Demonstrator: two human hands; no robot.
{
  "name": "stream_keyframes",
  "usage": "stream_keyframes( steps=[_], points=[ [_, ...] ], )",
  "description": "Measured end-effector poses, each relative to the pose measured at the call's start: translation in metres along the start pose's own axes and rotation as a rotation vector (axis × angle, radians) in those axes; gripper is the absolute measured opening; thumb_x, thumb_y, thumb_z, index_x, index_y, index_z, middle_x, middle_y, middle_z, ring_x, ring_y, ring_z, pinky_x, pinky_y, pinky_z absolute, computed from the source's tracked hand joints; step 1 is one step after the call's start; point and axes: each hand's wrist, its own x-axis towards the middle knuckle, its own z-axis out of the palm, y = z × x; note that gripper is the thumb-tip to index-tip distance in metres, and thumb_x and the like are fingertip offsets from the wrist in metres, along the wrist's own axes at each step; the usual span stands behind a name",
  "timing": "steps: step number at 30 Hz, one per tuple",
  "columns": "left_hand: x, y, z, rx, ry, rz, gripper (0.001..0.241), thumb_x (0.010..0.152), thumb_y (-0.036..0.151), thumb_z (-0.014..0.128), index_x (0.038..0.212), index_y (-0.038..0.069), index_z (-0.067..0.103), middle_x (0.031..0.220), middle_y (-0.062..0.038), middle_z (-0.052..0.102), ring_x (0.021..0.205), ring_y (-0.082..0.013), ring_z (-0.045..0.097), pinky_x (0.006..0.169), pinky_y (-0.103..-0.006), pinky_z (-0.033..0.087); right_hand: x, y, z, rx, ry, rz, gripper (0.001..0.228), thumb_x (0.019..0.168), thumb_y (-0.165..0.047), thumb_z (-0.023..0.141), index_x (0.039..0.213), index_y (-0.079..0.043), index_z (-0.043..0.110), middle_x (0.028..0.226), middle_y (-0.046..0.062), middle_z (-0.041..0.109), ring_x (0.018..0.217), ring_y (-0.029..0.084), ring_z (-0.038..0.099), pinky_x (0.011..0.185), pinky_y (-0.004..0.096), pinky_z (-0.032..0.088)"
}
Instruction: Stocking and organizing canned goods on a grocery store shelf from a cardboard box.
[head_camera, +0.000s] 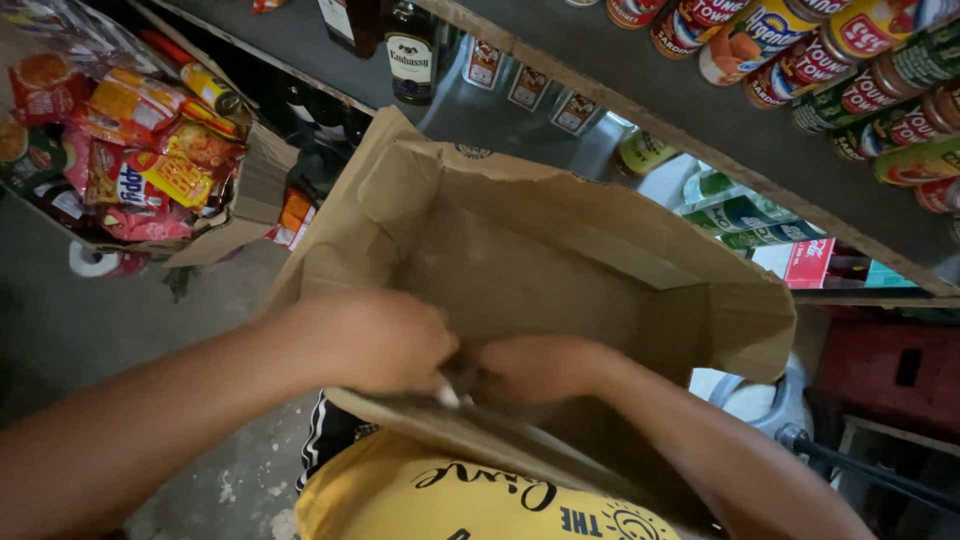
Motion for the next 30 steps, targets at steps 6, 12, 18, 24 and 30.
stream_keyframes(
  steps=[6, 12, 18, 24, 30],
  points=[
    [-0.025, 0.023, -0.012, -0.02, -0.141, 0.26, 0.034, 0.094, 0.036, 0.059, 0.1, 0.006, 0.074, 0.091, -0.018, 0.072, 0.089, -0.0416, 0.069, 0.08, -0.0528, 0.055, -0.021, -0.009, 0.01, 0.06, -0.22, -0.111, 0.041, 0.093, -0.017, 0.058, 0.129, 0.001, 0.059, 0.116, 0.024, 0.07, 0.104, 0.039, 0.066, 0.091, 0.045, 0.051],
    [-0.029, 0.034, -0.01, 0.019, -0.181, 0.441, 0.028, 0.085, 0.027, 0.064, 0.1, 0.005, 0.073, 0.088, -0.019, 0.072, 0.087, -0.0416, 0.069, 0.075, -0.0538, 0.054, -0.027, -0.009, 0.019, -0.002, -0.364, -0.171, 0.046, 0.096, -0.018, 0.057, 0.138, 0.001, 0.054, 0.126, 0.025, 0.067, 0.11, 0.04, 0.064, 0.094, 0.047, 0.051],
    [-0.015, 0.032, -0.005, -0.023, -0.314, 0.514, 0.033, 0.086, 0.025, 0.063, 0.11, 0.004, 0.069, 0.095, -0.022, 0.072, 0.091, -0.0429, 0.068, 0.078, -0.052, 0.054, -0.023, -0.007, 0.028, 0.142, -0.399, -0.121, 0.06, 0.097, -0.018, 0.053, 0.152, -0.001, 0.041, 0.14, 0.024, 0.061, 0.116, 0.038, 0.063, 0.097, 0.045, 0.05],
    [-0.018, 0.013, -0.079, -0.031, -0.052, 0.45, 0.034, 0.089, 0.032, 0.062, 0.112, 0.008, 0.069, 0.102, -0.016, 0.073, 0.092, -0.0343, 0.07, 0.079, -0.047, 0.054, -0.058, 0.01, -0.037, -0.271, -0.064, -0.258, 0.053, 0.102, -0.023, 0.06, 0.147, 0.004, 0.049, 0.139, 0.029, 0.061, 0.124, 0.04, 0.061, 0.105, 0.045, 0.048],
    [0.025, -0.05, -0.188, -0.216, 0.983, 0.4, 0.025, 0.09, 0.018, 0.062, 0.11, 0.005, 0.068, 0.098, -0.014, 0.075, 0.091, -0.0283, 0.073, 0.08, -0.0392, 0.056, -0.123, -0.063, -0.172, -0.515, 0.69, 0.123, 0.039, 0.09, -0.02, 0.064, 0.126, -0.006, 0.062, 0.11, 0.019, 0.07, 0.1, 0.032, 0.07, 0.085, 0.043, 0.055]
  ],
)
